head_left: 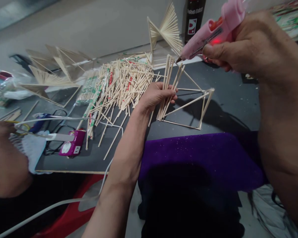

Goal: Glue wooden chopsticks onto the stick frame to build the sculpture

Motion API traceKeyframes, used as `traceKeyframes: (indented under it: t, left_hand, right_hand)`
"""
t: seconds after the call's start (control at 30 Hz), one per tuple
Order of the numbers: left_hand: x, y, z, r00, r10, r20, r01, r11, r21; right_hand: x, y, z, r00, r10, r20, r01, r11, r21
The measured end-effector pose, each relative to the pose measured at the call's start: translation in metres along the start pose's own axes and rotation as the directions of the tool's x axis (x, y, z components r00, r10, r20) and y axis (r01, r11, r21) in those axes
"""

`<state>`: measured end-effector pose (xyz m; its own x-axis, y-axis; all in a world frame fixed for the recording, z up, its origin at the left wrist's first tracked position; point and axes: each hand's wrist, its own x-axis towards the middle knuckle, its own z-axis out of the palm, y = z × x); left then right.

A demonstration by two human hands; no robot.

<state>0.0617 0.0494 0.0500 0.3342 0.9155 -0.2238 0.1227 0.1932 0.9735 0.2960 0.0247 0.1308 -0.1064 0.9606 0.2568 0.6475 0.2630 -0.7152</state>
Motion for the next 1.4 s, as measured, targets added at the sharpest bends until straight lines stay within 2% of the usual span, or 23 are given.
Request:
traceKeyframes:
  t: [0.1, 0.27, 0.43, 0.6, 0.73, 0.87, 1.0, 1.2, 1.4]
  left_hand:
    - [0.0, 0.0, 0.0, 1.0, 0.01, -0.002, -0.01, 1.0, 0.0]
    - [-0.001, 0.0, 0.0, 1.0, -0.001, -0.011, 0.001, 1.0, 0.011]
    - [-0.002, 0.001, 0.001, 1.0, -0.005, -0.001, 0.005, 1.0, -0.008]
    - [-0.002, 0.001, 0.001, 1.0, 0.006, -0.001, -0.006, 1.0, -0.009]
    - [-0.002, 0.0, 0.002, 1.0, 0.012, -0.007, -0.013, 1.0, -0.016]
    - [-0.001, 0.0, 0.001, 1.0, 0.0, -0.006, 0.0, 1.0, -0.011]
    - [-0.001, 0.0, 0.001, 1.0, 0.009, -0.005, -0.009, 1.0, -0.023]
    - [-0.002, 0.001, 0.001, 1.0, -0.018, -0.015, 0.018, 1.0, 0.006]
    - [0.0, -0.002, -0.001, 1.0, 0.002, 0.002, -0.002, 1.0, -0.019]
  right_hand:
    - [0.001, 0.003, 0.0, 0.998, -0.051, -0.042, 0.048, 0.997, -0.063]
    - [0.002, 0.004, -0.001, 1.0, -0.017, -0.016, 0.016, 0.997, -0.079]
    - [0.001, 0.004, 0.0, 0.998, -0.068, -0.015, 0.067, 0.995, -0.076]
    - [0.0, 0.002, -0.001, 1.0, 0.005, -0.02, -0.006, 0.996, -0.094]
    - [0.002, 0.007, 0.0, 0.997, -0.069, -0.039, 0.065, 0.994, -0.082]
    - [0.005, 0.013, 0.001, 0.996, -0.08, -0.03, 0.077, 0.993, -0.09]
    - [0.005, 0.01, 0.002, 0.998, -0.049, -0.031, 0.046, 0.994, -0.097]
    - [0.002, 0.006, 0.002, 0.997, -0.071, -0.044, 0.066, 0.994, -0.092]
    - [0.001, 0.004, -0.002, 0.998, -0.054, -0.012, 0.052, 0.996, -0.078]
